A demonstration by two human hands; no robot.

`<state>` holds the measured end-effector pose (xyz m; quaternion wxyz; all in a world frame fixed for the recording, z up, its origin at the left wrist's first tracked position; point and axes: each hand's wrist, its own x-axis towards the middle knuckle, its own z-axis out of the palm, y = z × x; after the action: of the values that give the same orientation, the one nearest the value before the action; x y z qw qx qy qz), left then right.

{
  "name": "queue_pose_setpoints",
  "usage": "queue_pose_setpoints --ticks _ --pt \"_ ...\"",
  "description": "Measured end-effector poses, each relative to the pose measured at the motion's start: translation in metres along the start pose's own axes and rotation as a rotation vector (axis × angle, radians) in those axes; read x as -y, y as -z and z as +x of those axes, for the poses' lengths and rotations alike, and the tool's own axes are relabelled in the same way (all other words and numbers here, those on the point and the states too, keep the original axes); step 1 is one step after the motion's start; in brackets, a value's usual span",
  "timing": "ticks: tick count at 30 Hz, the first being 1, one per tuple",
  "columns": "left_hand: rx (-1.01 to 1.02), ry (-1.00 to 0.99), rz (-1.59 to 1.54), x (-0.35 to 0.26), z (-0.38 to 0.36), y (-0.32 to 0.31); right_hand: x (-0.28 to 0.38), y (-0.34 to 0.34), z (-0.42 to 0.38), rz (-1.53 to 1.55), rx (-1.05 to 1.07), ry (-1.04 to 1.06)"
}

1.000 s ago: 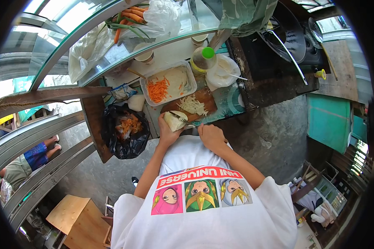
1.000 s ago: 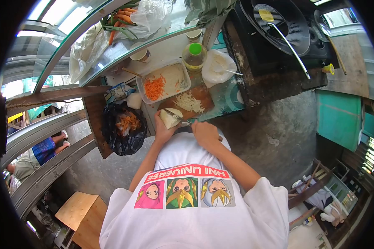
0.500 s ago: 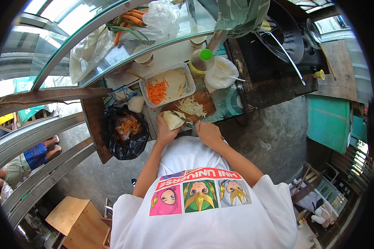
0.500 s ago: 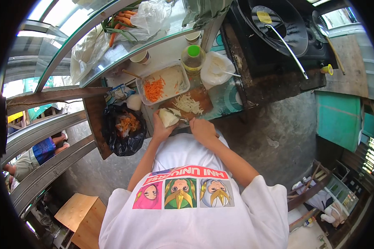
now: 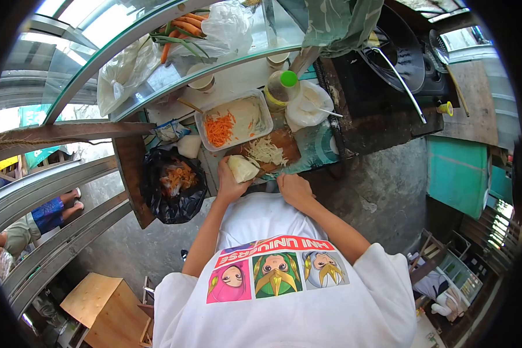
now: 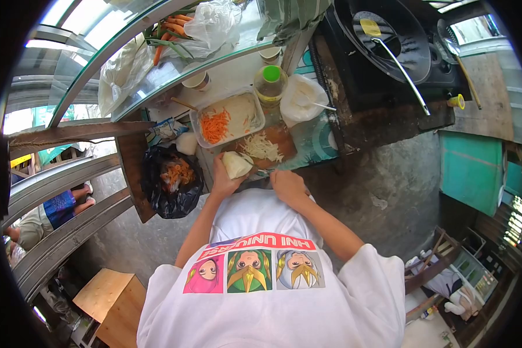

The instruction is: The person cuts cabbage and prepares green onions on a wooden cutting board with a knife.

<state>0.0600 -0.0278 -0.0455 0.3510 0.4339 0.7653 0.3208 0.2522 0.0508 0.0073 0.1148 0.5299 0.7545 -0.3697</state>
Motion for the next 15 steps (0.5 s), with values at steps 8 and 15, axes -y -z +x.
queue_pose_setpoints --ticks 8,15 --pt "0.021 -0.005 0.029 0.006 0.001 0.0 0.006 -0.01 0.021 0.087 -0.055 0.011" --pt "0.056 0.033 0.005 0.002 0.003 0.005 0.007 -0.011 0.017 0.086 -0.041 -0.059"
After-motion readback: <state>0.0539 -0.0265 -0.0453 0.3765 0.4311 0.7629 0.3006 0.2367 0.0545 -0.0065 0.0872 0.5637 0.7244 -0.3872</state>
